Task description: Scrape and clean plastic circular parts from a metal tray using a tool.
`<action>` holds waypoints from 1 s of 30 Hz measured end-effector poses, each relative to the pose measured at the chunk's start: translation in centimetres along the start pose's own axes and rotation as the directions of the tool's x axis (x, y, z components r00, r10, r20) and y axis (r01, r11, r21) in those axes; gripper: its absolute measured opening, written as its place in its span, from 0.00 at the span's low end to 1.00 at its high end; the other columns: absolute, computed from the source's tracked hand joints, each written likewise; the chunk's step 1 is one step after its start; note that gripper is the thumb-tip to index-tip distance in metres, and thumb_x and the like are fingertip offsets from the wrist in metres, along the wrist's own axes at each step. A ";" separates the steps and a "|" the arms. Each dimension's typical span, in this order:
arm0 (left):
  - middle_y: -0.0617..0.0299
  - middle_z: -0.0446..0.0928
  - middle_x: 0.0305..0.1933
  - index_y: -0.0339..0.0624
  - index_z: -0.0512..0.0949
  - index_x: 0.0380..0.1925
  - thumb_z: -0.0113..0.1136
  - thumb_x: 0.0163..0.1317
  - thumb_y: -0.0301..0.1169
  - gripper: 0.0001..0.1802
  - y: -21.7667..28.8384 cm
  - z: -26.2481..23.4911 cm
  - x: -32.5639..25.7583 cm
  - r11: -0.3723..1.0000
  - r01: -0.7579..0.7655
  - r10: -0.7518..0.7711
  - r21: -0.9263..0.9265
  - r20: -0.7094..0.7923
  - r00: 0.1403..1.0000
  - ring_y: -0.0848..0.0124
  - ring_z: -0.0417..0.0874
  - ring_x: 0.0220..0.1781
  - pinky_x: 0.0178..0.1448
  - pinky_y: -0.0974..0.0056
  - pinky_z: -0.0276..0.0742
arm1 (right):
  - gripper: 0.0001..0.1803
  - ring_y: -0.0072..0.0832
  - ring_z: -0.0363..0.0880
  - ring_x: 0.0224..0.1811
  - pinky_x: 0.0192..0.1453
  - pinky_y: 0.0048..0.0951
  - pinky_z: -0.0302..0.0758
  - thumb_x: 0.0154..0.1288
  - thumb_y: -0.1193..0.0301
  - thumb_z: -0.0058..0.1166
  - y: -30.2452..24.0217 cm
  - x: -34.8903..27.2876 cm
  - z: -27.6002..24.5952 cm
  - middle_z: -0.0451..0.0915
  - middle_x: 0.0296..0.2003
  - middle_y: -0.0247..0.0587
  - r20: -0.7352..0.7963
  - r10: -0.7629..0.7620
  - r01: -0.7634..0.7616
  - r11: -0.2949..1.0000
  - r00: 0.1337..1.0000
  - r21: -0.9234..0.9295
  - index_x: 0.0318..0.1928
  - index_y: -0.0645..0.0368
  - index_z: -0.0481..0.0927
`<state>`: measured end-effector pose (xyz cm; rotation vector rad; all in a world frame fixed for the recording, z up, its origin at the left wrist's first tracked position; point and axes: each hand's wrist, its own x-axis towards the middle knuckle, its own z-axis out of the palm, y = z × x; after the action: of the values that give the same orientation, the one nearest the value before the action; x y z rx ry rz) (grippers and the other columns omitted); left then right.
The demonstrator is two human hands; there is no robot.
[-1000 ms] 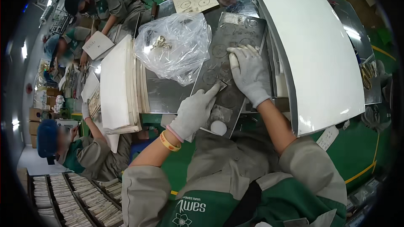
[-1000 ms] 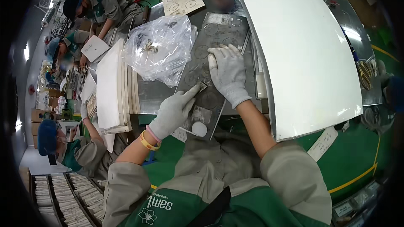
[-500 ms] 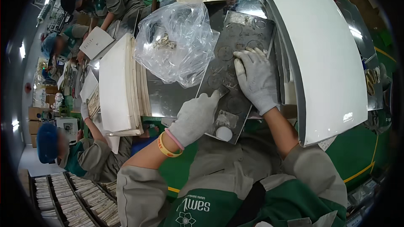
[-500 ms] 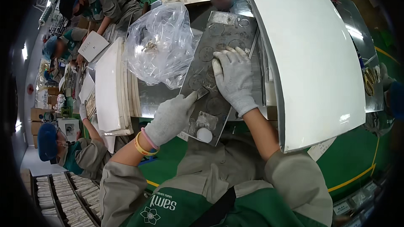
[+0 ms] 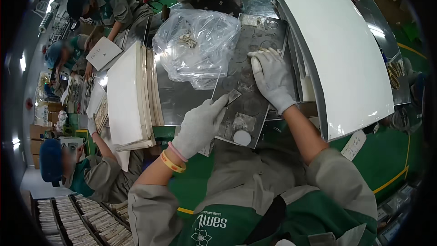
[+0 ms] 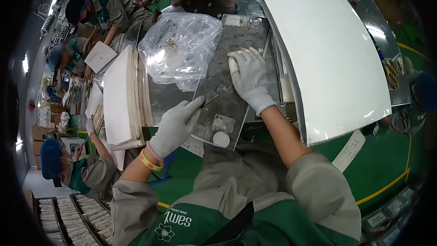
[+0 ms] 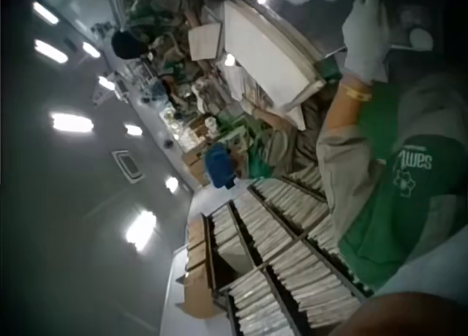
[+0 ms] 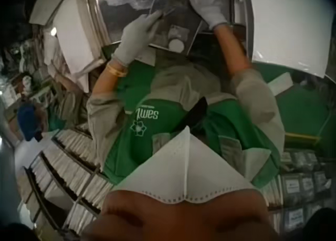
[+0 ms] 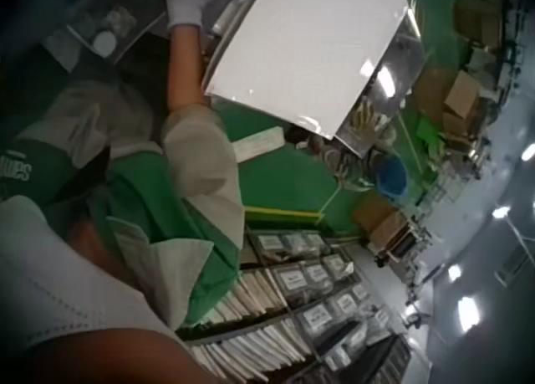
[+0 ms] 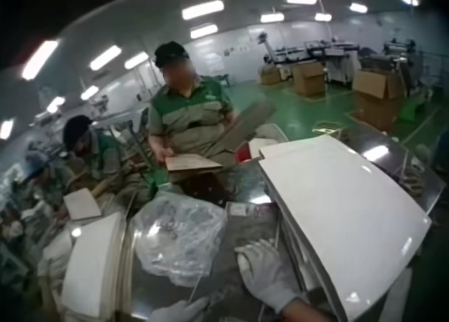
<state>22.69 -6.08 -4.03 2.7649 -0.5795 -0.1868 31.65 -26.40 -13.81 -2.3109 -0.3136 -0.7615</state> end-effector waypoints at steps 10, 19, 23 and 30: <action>0.50 0.75 0.29 0.48 0.72 0.57 0.52 0.64 0.32 0.20 1.0 -0.6 3.3 0.968 -0.052 -0.019 0.245 0.281 0.960 0.51 0.81 0.28 0.32 0.50 0.77 | 0.13 0.37 0.76 0.56 0.70 0.41 0.62 0.67 0.63 0.48 -0.6 0.3 -1.1 0.81 0.46 0.43 0.094 0.064 -0.061 0.998 0.993 -0.030 0.44 0.55 0.82; 0.51 0.76 0.35 0.51 0.71 0.59 0.54 0.64 0.34 0.22 -1.1 0.0 4.7 0.942 -0.190 0.122 0.276 0.245 0.962 0.54 0.82 0.30 0.28 0.53 0.77 | 0.14 0.37 0.76 0.57 0.71 0.41 0.61 0.68 0.63 0.45 0.2 -0.1 -0.3 0.81 0.46 0.42 0.060 0.081 -0.081 0.997 0.995 0.008 0.44 0.54 0.81; 0.55 0.74 0.37 0.54 0.70 0.62 0.60 0.60 0.32 0.28 -2.6 1.3 2.9 0.919 -0.289 0.324 0.267 -0.099 0.941 0.57 0.80 0.25 0.26 0.57 0.76 | 0.13 0.37 0.76 0.56 0.70 0.39 0.61 0.68 0.65 0.44 0.3 -0.1 0.1 0.81 0.45 0.43 0.057 0.035 -0.037 0.999 0.998 0.035 0.43 0.56 0.81; 0.52 0.75 0.31 0.48 0.75 0.54 0.54 0.64 0.33 0.18 -1.1 -0.7 1.6 1.000 -0.011 0.010 0.002 0.161 0.987 0.51 0.79 0.33 0.36 0.52 0.75 | 0.12 0.38 0.76 0.55 0.69 0.41 0.63 0.67 0.65 0.47 0.3 -0.2 -0.4 0.82 0.45 0.42 0.051 0.045 -0.045 0.999 0.998 -0.006 0.42 0.56 0.81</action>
<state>24.69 -5.60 -3.79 2.7654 -0.6345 -0.4111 31.46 -26.92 -13.88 -2.3369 -0.2819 -0.6820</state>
